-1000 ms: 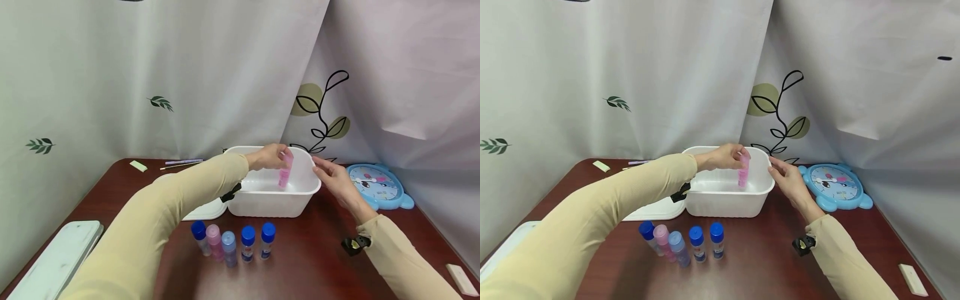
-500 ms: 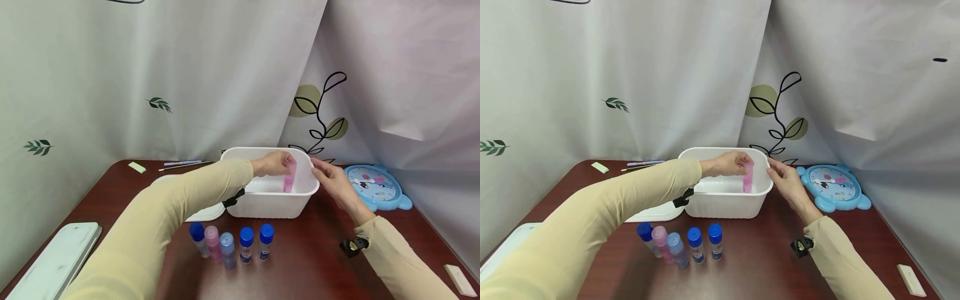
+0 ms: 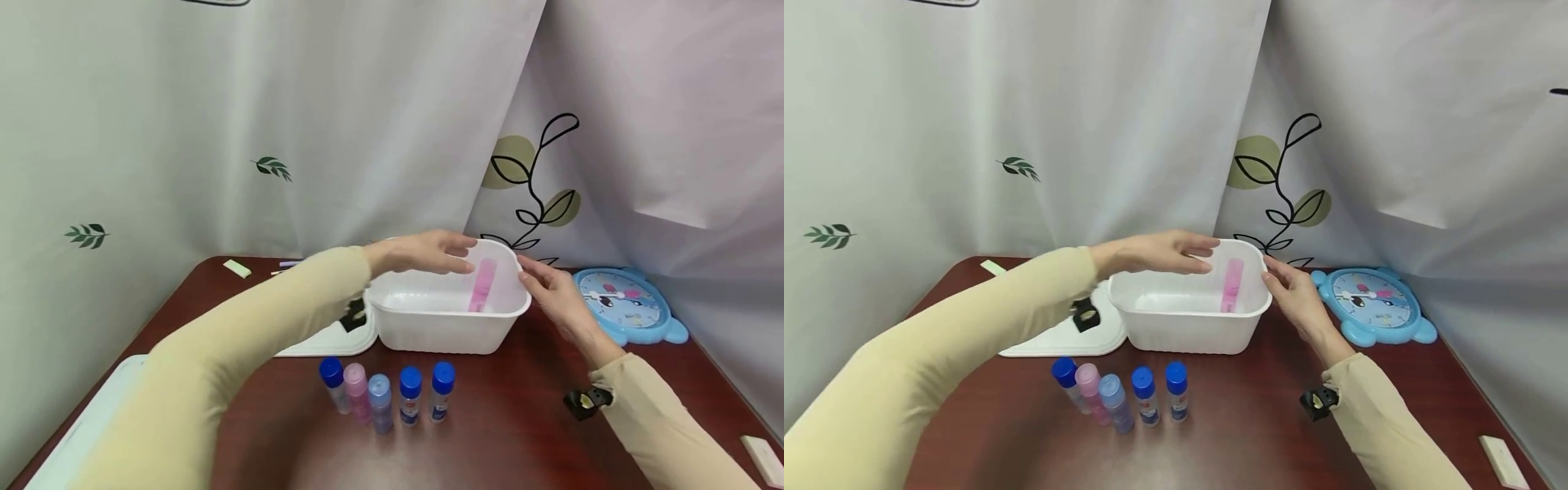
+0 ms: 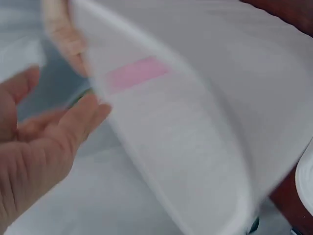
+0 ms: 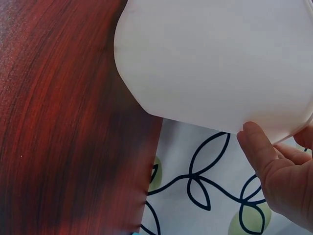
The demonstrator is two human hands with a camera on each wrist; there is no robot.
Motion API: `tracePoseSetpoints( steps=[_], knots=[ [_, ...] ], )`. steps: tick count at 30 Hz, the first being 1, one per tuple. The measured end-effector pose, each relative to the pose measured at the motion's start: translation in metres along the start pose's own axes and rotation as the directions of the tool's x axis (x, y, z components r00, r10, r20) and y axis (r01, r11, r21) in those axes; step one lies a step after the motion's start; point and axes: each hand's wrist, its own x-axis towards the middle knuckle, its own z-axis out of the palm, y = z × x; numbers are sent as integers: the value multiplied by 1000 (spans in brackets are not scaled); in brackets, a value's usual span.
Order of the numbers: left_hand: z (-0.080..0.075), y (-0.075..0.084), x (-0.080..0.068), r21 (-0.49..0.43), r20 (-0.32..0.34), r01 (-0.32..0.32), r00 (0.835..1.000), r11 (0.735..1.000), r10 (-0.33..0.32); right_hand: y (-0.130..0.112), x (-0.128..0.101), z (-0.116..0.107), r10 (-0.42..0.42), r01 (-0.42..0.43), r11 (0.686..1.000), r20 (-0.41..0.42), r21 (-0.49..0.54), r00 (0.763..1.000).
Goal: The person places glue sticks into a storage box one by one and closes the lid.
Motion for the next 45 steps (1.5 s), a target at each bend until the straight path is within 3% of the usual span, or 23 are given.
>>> tracePoseSetpoints(
  steps=[4,7,12,16,19,22,27,31,36,39,42,45],
  knots=[
    [-15,-11,-55,-24,95,-117,988,993,118,0,0,-1,-1,1,1000,11,3,1000],
    [-20,-34,-97,-50,107,-177,978,983,181,1,1,-1,6,-6,1000,21,13,1000],
    [-13,-81,-148,-123,72,-154,984,980,164,0,3,-2,19,-19,1000,29,16,999],
    [0,-109,-168,-233,55,-126,988,964,142,-1,3,-2,21,-22,999,35,32,999],
    [10,-120,-171,-353,81,-102,987,930,139,-1,2,-4,18,-19,999,34,43,999],
    [20,-127,-170,-401,101,-105,982,910,158,-1,1,-4,15,-17,999,34,45,999],
    [29,-132,-168,-301,47,-161,982,940,183,-1,1,-4,22,-24,999,39,43,999],
    [17,-125,-172,-201,-28,-171,985,965,168,-3,2,-3,35,-36,999,46,14,998],
    [-22,-90,-176,-141,-198,-120,976,983,90,-4,2,-2,34,-34,999,47,13,998],
    [-45,-60,-169,-172,-273,-100,961,980,50,-4,2,-2,31,-32,999,39,22,999],
    [-58,-33,-147,-217,-317,-121,947,969,48,-4,1,-2,35,-36,999,33,25,999],
    [-57,-15,-113,-265,-350,-148,935,953,48,-4,0,-2,38,-39,999,36,28,999]
  ],
)
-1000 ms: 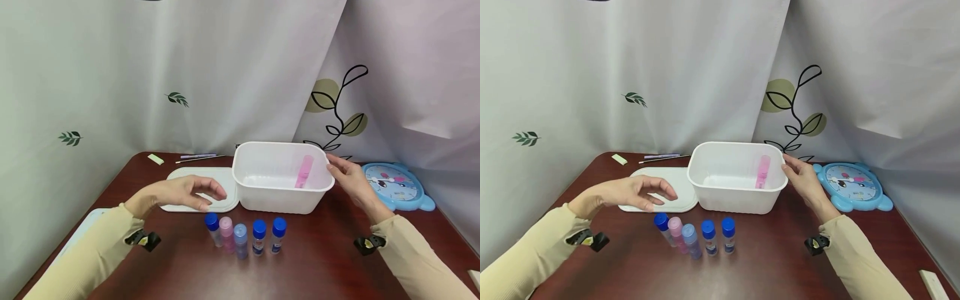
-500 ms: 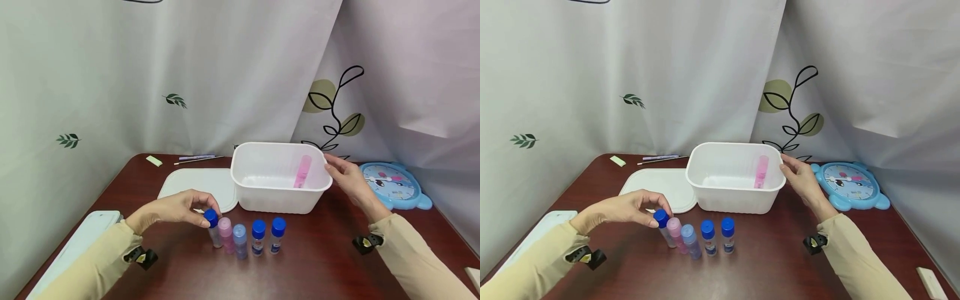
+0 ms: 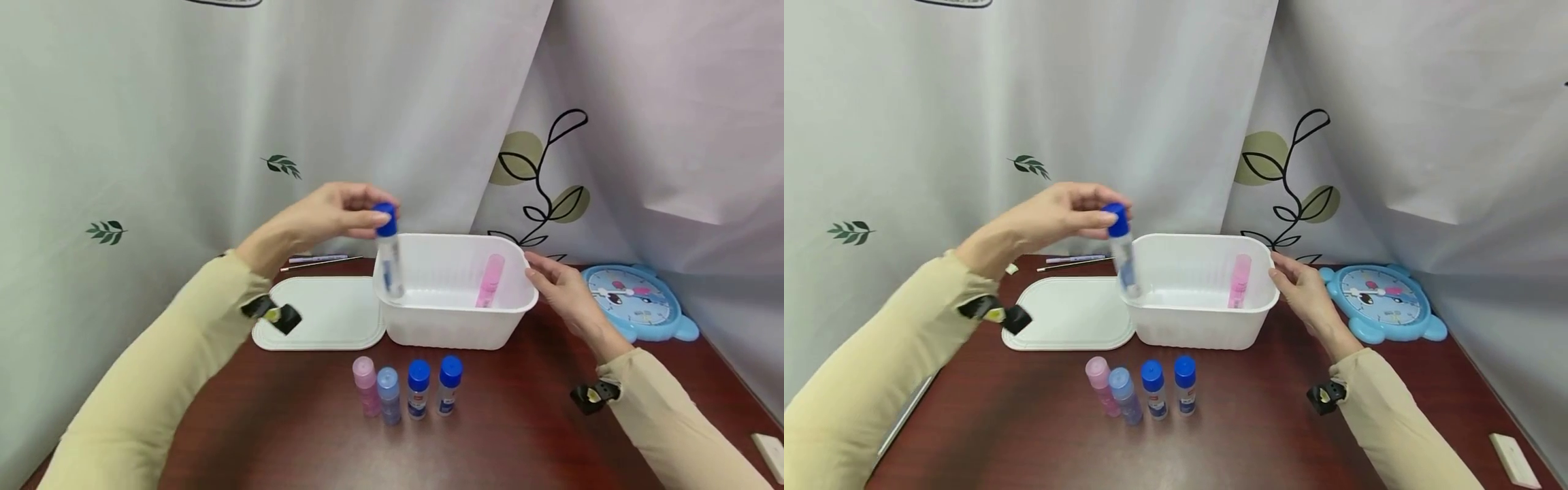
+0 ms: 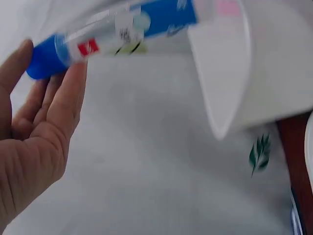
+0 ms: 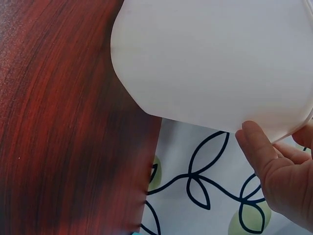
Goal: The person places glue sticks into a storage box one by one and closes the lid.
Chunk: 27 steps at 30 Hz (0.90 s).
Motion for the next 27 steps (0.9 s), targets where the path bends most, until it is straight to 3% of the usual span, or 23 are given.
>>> tracePoseSetpoints(
  steps=[4,10,16,27],
  knots=[
    [35,-4,43,3,4,-9,1000,1000,9,0,-1,1,5,-5,1000,2,-8,1000],
    [91,-33,82,184,89,13,996,983,-30,0,-1,7,-10,10,999,0,35,1000],
    [123,-52,97,251,128,45,989,967,-79,0,-1,11,-16,16,999,6,28,1000],
    [149,-61,109,310,165,64,979,948,-120,1,0,8,-6,6,1000,-10,-14,1000]
  ],
)
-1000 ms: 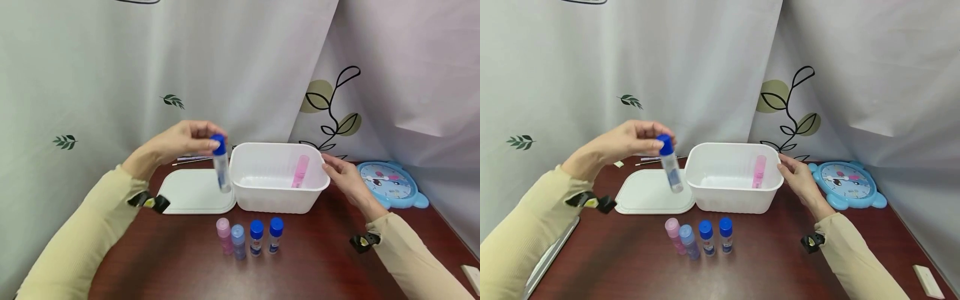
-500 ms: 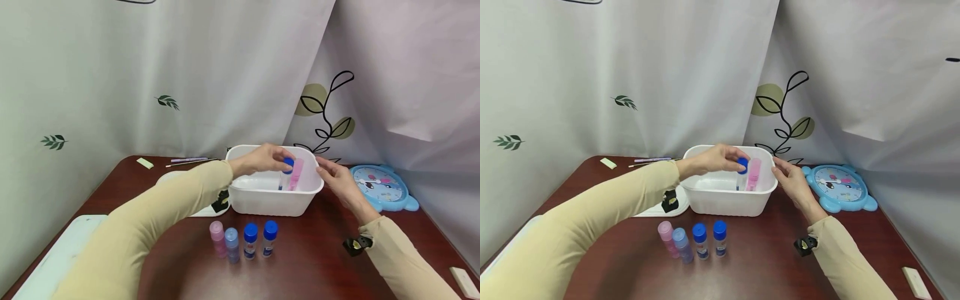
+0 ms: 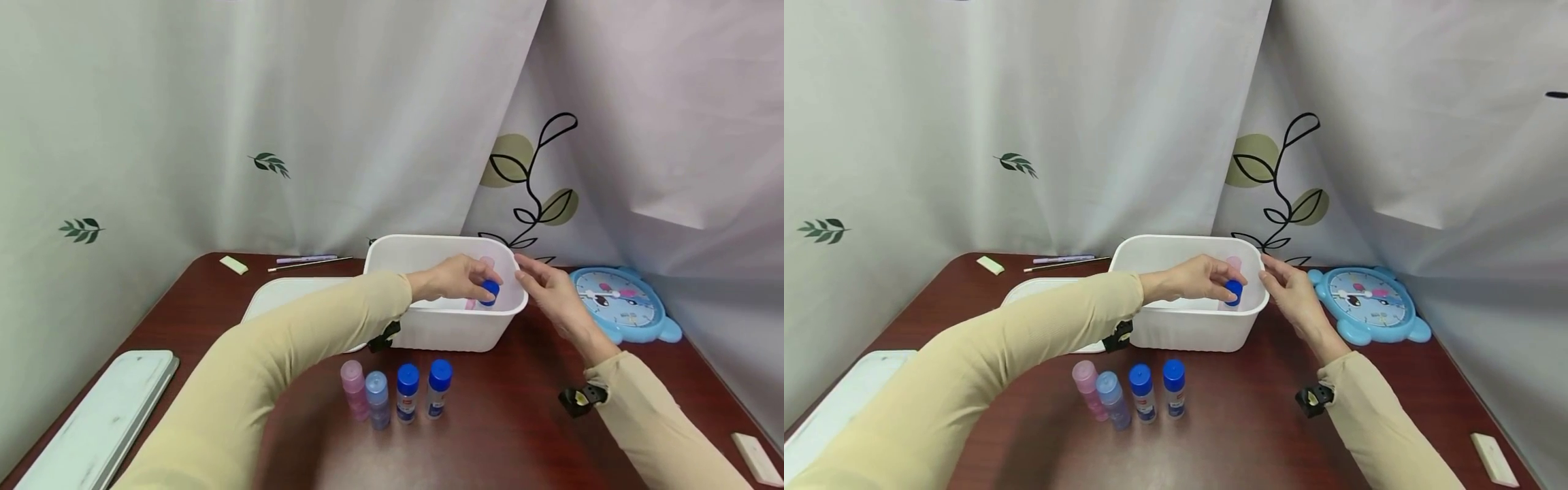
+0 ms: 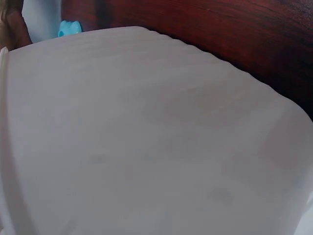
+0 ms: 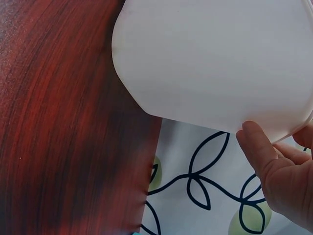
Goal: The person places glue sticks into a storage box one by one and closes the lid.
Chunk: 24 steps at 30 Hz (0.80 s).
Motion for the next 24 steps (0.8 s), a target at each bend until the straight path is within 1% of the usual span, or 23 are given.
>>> tracePoseSetpoints(
  steps=[4,7,9,12,14,15,17,19,21,24],
  knots=[
    [2,0,0,13,1,-4,1000,1000,4,0,0,0,-1,1,1000,2,2,1000],
    [-2,1,-4,33,15,-18,1000,999,17,0,0,0,4,-4,1000,4,-4,1000],
    [-9,3,-10,28,32,-46,998,999,46,0,0,0,7,-7,1000,6,-6,1000],
    [-26,4,-26,-17,68,-108,992,994,109,0,2,2,9,-9,1000,9,-12,1000],
    [-40,4,-42,-42,103,-150,983,988,154,1,2,2,7,-7,1000,7,-16,1000],
    [-48,2,-52,-51,125,-171,976,984,176,1,2,2,8,-8,1000,5,-18,1000],
    [-61,-3,-75,-71,173,-194,964,979,203,1,2,1,7,-7,1000,-2,-20,1000],
    [-72,-13,-100,-102,225,-193,951,976,212,1,2,1,8,-8,1000,-6,-21,1000],
    [-78,-28,-126,-142,269,-181,939,973,214,1,2,1,10,-10,1000,-7,-17,1000],
    [-77,-55,-158,-195,313,-129,931,972,186,2,2,1,16,-16,1000,-4,-8,1000]
  ],
)
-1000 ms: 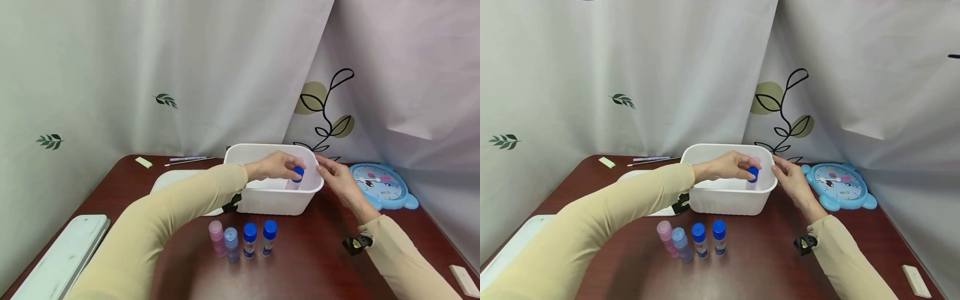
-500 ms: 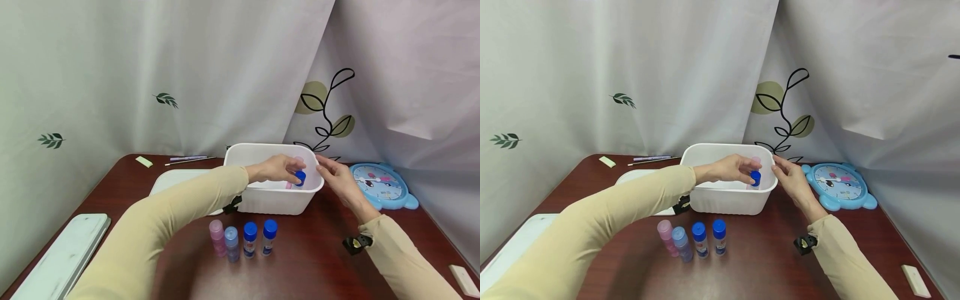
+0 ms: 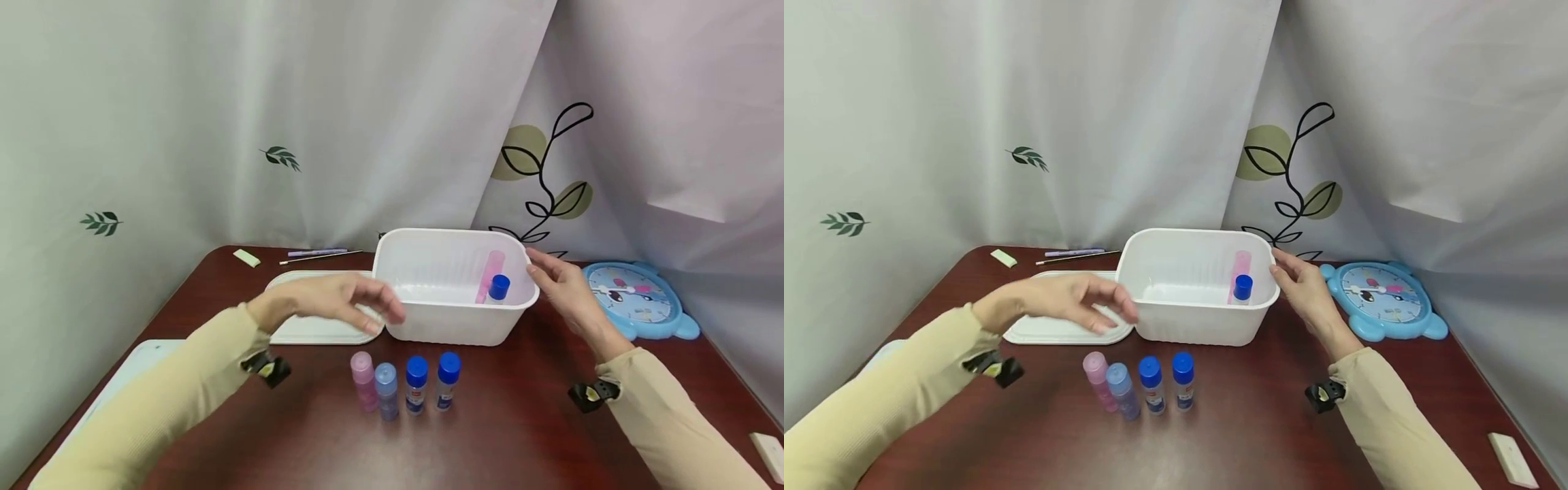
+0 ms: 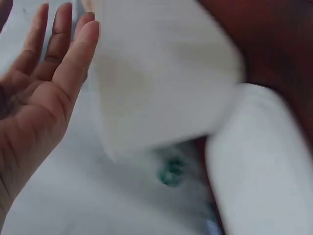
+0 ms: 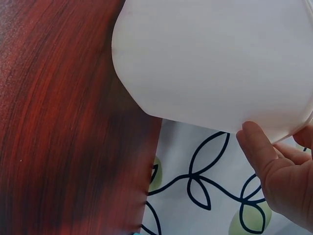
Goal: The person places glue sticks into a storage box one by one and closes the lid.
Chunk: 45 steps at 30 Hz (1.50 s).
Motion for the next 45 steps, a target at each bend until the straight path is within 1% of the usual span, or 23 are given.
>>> tracePoseSetpoints(
  steps=[1,3,5,7,10,12,13,16,18,19,21,23,25,27,29,30,31,33,35,38,41,43,45],
  knots=[
    [4,-8,-8,-22,7,11,1000,1000,-11,0,0,-1,1,-1,1000,0,4,1000],
    [12,-22,-20,-80,11,27,1000,996,-26,0,0,-2,1,-1,1000,-1,9,1000],
    [21,-34,-25,-142,6,21,1000,990,-20,1,-1,-3,-1,1,1000,-1,17,1000],
    [29,-42,-27,-198,-7,7,1000,980,-9,1,0,-4,-4,4,1000,-2,17,1000],
    [39,-50,-27,-209,-45,-46,998,977,37,1,0,-4,-4,4,1000,-1,11,1000],
    [42,-52,-27,-176,-78,-69,995,982,56,1,0,-4,1,-1,1000,1,3,1000],
    [42,-52,-27,-142,-100,-86,992,986,72,1,0,-4,6,-6,1000,1,-1,1000],
    [32,-43,-30,-48,-180,-87,981,995,77,1,1,-4,19,-19,1000,1,-11,1000],
    [20,-30,-32,4,-243,-76,967,997,75,1,1,-4,23,-23,1000,1,-14,1000],
    [13,-21,-32,15,-273,-71,959,997,72,1,1,-4,22,-22,1000,1,-15,1000],
    [-3,-2,-32,-7,-336,-67,940,998,61,1,2,-5,17,-17,1000,2,-17,1000],
    [-17,18,-28,-49,-399,-71,916,996,45,1,1,-6,14,-14,1000,1,-21,1000],
    [-29,35,-17,-108,-462,-85,887,990,26,1,1,-6,11,-11,1000,-1,-22,1000],
    [-37,45,0,-156,-523,-104,852,982,7,1,1,-6,10,-10,1000,0,-21,1000],
    [-40,48,25,-188,-562,-122,827,975,-6,2,1,-6,9,-9,1000,1,-20,1000],
    [-40,47,39,-197,-574,-119,819,973,-16,2,0,-5,9,-8,1000,3,-17,1000],
    [-39,44,52,-201,-580,-117,814,973,-22,2,0,-4,7,-7,1000,4,-15,1000],
    [-36,33,79,-187,-582,-94,812,978,-33,2,0,-3,6,-6,1000,8,-16,1000],
    [-30,20,104,-157,-576,-46,816,986,-54,3,-1,-1,5,-4,1000,5,-16,1000],
    [-22,3,129,-119,-566,21,820,993,-85,3,-1,1,-3,3,1000,8,-15,1000],
    [-15,-6,146,-79,-554,76,826,994,-108,3,-1,2,-16,16,1000,9,-12,1000],
    [-11,-9,153,-44,-546,96,831,994,-104,3,0,1,-23,23,1000,4,-17,1000],
    [-9,-9,159,-7,-533,110,841,994,-97,2,0,0,-31,31,999,-4,-21,1000]
  ],
)
